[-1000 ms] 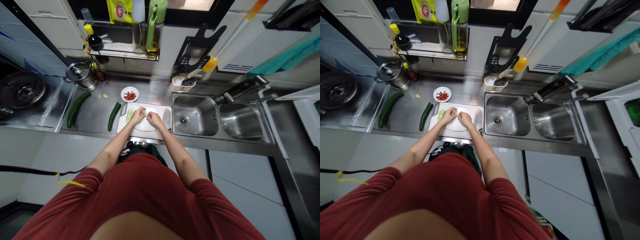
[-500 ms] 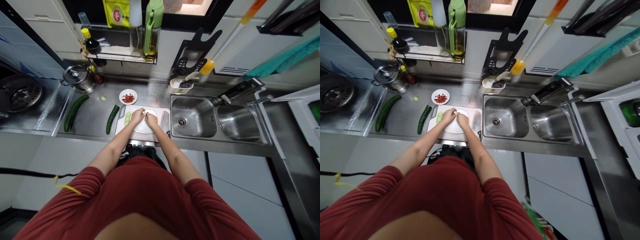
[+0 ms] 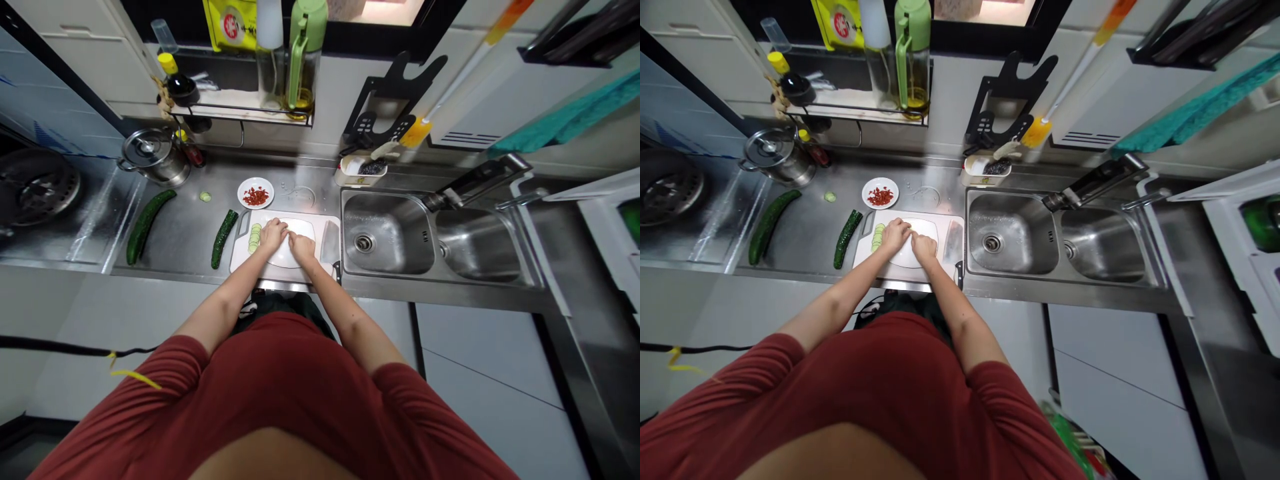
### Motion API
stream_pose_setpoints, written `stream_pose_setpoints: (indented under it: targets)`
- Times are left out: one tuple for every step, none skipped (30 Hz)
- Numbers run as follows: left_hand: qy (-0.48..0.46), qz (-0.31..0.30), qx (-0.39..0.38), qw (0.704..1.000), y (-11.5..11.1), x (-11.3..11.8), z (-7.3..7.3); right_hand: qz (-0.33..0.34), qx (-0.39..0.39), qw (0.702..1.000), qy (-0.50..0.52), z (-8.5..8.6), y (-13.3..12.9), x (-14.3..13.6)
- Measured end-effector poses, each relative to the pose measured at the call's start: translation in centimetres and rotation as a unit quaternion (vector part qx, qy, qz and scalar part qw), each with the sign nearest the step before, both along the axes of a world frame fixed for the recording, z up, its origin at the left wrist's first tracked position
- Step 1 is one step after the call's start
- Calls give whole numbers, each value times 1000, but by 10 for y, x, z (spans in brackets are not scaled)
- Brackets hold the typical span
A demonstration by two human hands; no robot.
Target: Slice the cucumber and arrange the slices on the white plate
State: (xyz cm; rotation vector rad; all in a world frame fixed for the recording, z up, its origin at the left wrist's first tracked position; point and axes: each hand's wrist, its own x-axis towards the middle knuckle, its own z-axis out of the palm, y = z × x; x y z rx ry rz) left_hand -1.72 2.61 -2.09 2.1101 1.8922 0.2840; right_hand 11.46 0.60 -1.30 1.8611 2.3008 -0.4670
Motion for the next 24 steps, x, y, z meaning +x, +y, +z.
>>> stream_pose_setpoints:
  targets:
    - [1, 3, -1, 1000, 1, 1, 0, -2, -3, 1000, -3, -1, 1, 0]
    - [2, 6, -2, 1000, 2, 1, 0, -3, -7, 1000, -5, -1, 2, -1]
    - [3, 10, -4, 1000, 3, 2, 1, -4, -10, 1000, -7, -1, 3, -1]
    - [3, 12, -7, 1000, 4, 2, 1, -5, -12, 1000, -7, -1, 5, -1]
    - [2, 14, -9, 1000, 6, 2, 2, -5, -13, 1000, -7, 0, 6, -1]
    - [1, 16, -10, 1000, 7, 2, 2, -5, -14, 1000, -7, 0, 6, -1]
    - [0, 17, -10, 1000, 7, 3, 2, -6, -16, 1000, -7, 1, 7, -2]
    - [-1, 17, -9, 1000, 8, 3, 1, -7, -17, 1000, -8, 2, 8, -2]
    - [-2, 18, -7, 1000, 9, 3, 1, -8, -18, 1000, -9, 3, 8, -2]
    - [-2, 19, -5, 1000, 9, 3, 0, -9, -19, 1000, -11, 3, 8, -2]
    - [-2, 21, -3, 1000, 9, 3, 0, -8, -20, 1000, -12, 3, 9, -2]
    - [-2, 22, -2, 1000, 9, 3, 0, -8, -20, 1000, -13, 4, 9, -2]
    - [-3, 24, -1, 1000, 9, 3, 0, -8, -20, 1000, -14, 4, 10, -3]
    - [-3, 25, -1, 1000, 9, 3, 0, -9, -19, 1000, -15, 4, 10, -3]
    - [-4, 26, -3, 1000, 9, 3, 1, -10, -17, 1000, -15, 4, 10, -3]
    - [-4, 27, -5, 1000, 9, 3, 2, -12, -16, 1000, -15, 4, 10, -3]
    - [-5, 28, -8, 1000, 9, 3, 3, -13, -15, 1000, -15, 5, 10, -3]
    - [-5, 28, -11, 1000, 9, 3, 4, -13, -16, 1000, -15, 5, 11, -3]
    - [-6, 28, -13, 1000, 9, 3, 4, -12, -17, 1000, -16, 6, 11, -3]
    - [-8, 28, -14, 999, 9, 3, 5, -12, -19, 1000, -17, 6, 11, -3]
    - [-9, 28, -16, 999, 9, 3, 6, -10, -20, 1000, -18, 7, 11, -3]
    - [-9, 29, -17, 999, 9, 3, 6, -9, -20, 1000, -18, 7, 11, -3]
    - [-10, 30, -18, 999, 9, 3, 7, -9, -20, 1000, -19, 7, 11, -3]
    - [-10, 31, -20, 999, 9, 3, 7, -9, -20, 1000, -19, 7, 11, -3]
